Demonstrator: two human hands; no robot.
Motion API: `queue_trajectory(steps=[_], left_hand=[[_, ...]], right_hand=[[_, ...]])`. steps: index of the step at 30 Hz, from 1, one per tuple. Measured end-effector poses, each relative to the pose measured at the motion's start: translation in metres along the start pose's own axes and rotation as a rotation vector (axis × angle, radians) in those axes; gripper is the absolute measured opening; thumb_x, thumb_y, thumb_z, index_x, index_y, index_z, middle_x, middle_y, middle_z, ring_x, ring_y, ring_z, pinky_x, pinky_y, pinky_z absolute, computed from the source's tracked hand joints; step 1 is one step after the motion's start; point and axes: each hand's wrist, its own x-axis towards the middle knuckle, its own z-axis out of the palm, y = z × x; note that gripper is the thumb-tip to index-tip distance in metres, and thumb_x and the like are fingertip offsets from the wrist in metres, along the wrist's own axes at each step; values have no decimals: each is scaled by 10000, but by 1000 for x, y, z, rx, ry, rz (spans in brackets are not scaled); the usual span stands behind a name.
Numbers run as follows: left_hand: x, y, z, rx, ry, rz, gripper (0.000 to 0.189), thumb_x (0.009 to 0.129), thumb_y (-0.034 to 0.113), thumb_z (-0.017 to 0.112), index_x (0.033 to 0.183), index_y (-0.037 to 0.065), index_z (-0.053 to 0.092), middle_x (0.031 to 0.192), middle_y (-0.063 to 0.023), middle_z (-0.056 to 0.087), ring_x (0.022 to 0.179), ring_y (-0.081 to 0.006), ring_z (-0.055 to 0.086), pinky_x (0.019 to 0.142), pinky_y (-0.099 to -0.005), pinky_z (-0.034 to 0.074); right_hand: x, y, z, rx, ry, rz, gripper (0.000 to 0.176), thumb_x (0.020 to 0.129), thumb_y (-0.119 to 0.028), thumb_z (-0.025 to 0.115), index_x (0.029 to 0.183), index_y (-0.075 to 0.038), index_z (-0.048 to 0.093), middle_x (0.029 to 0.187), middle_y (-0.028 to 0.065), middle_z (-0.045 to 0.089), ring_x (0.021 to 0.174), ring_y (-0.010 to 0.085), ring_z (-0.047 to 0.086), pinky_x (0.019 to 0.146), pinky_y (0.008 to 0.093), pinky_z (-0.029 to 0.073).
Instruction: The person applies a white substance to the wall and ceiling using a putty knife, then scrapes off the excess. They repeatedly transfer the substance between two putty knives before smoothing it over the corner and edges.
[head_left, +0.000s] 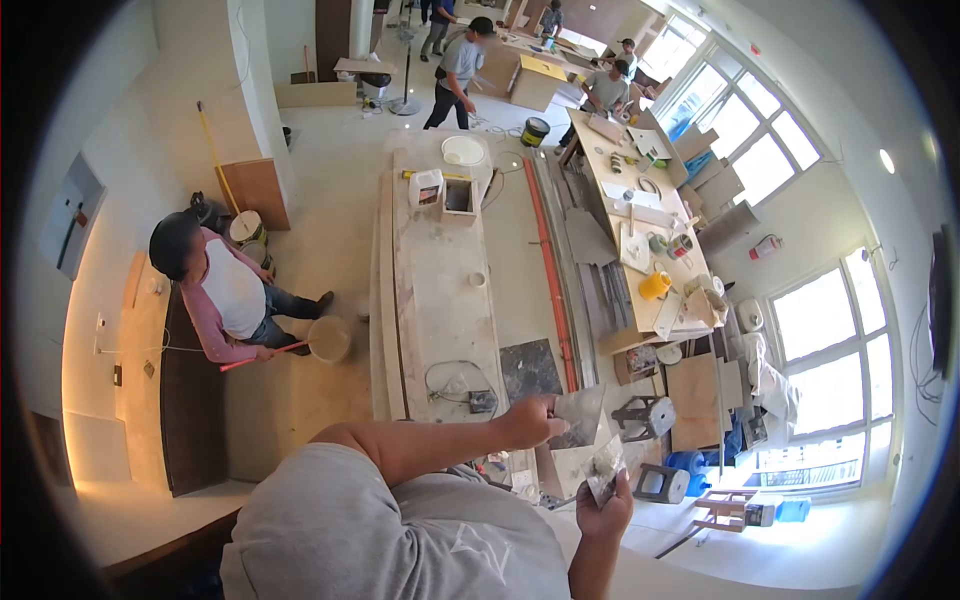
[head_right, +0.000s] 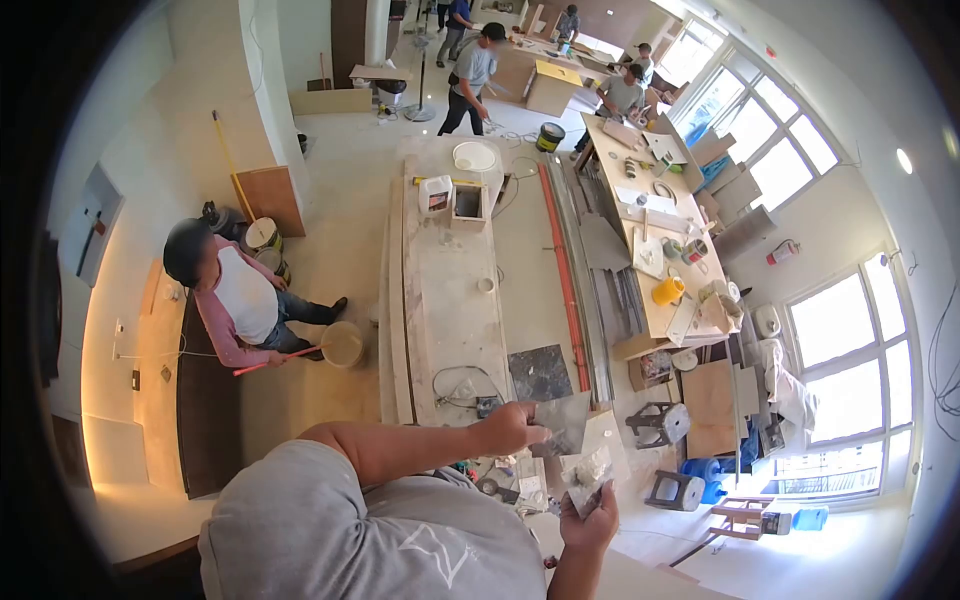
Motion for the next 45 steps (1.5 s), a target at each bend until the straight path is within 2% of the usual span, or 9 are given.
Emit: queue_trajectory(steps=[3, 11, 18, 21, 27, 36, 39, 41, 45], left_hand=[[-8, 14, -6, 197, -35, -125, 323, 843, 207, 648, 1106, 20, 631, 883, -90, 683, 774, -173, 632, 731, -306, 501], [-13, -8, 0, 452, -63, 708, 396, 792, 49, 608, 1188, 60, 623, 872, -129, 627, 846, -307, 623, 772, -381, 506], [-17, -23, -17, 687, -71, 751, 392, 767, 55, 662, 1158, 85, 651, 946, -124, 632, 875, -318, 599, 787, -405, 506], [-5, -38, -35, 743, -48, 726, 353, 785, 69, 646, 1138, 83, 656, 946, -127, 631, 859, -319, 606, 787, -396, 507], [26, -14, -58, 114, 156, -23, 299, 785, 88, 590, 1074, 37, 644, 938, -108, 635, 785, -206, 603, 738, -323, 484], [50, 14, -49, -508, -151, -344, 266, 718, 60, 618, 980, 18, 593, 950, -87, 602, 833, -169, 567, 712, -298, 462], [80, -53, -52, 237, -368, 451, 304, 659, 204, 690, 892, 23, 616, 1038, -123, 612, 842, -274, 584, 737, -353, 473], [82, -45, -53, 397, -376, 516, 318, 659, 199, 692, 916, 23, 628, 992, -116, 615, 817, -252, 584, 725, -359, 473], [39, 17, -56, -16, -251, -301, 364, 729, 147, 649, 1070, 22, 623, 815, -81, 589, 744, -183, 570, 622, -359, 466]], right_hand=[[-8, 1, 19, 17, 153, -2, 262, 992, -276, 479, 1114, -72, 588, 964, 59, 684, 770, 189, 672, 628, 310, 550], [-7, -6, 39, 23, 84, -35, 249, 987, -264, 490, 1070, -60, 606, 946, 64, 685, 730, 185, 666, 621, 307, 545], [7, -5, 31, -49, 128, -5, 272, 985, -275, 482, 1127, -72, 595, 971, 46, 677, 783, 191, 658, 628, 325, 527], [12, -5, 30, -82, 80, 13, 290, 983, -287, 479, 1160, -86, 592, 1002, 36, 672, 833, 197, 656, 643, 334, 518], [15, 3, 46, -112, 41, 119, 295, 976, -307, 495, 1149, -90, 595, 993, 34, 679, 839, 191, 663, 660, 340, 533], [20, 9, 68, -146, -156, 248, 361, 976, -324, 465, 1206, -72, 581, 1080, 66, 671, 928, 234, 665, 773, 425, 543], [32, 2, 54, -86, -333, 277, 341, 990, -293, 457, 1185, -48, 593, 1078, 78, 675, 947, 233, 670, 821, 413, 549], [16, -1, 73, -152, -287, 167, 321, 992, -268, 452, 1166, -40, 596, 1026, 63, 687, 901, 211, 682, 761, 375, 575], [17, -21, 63, -140, -285, 72, 300, 983, -237, 453, 1166, -50, 600, 977, 50, 700, 823, 187, 693, 668, 331, 591]])
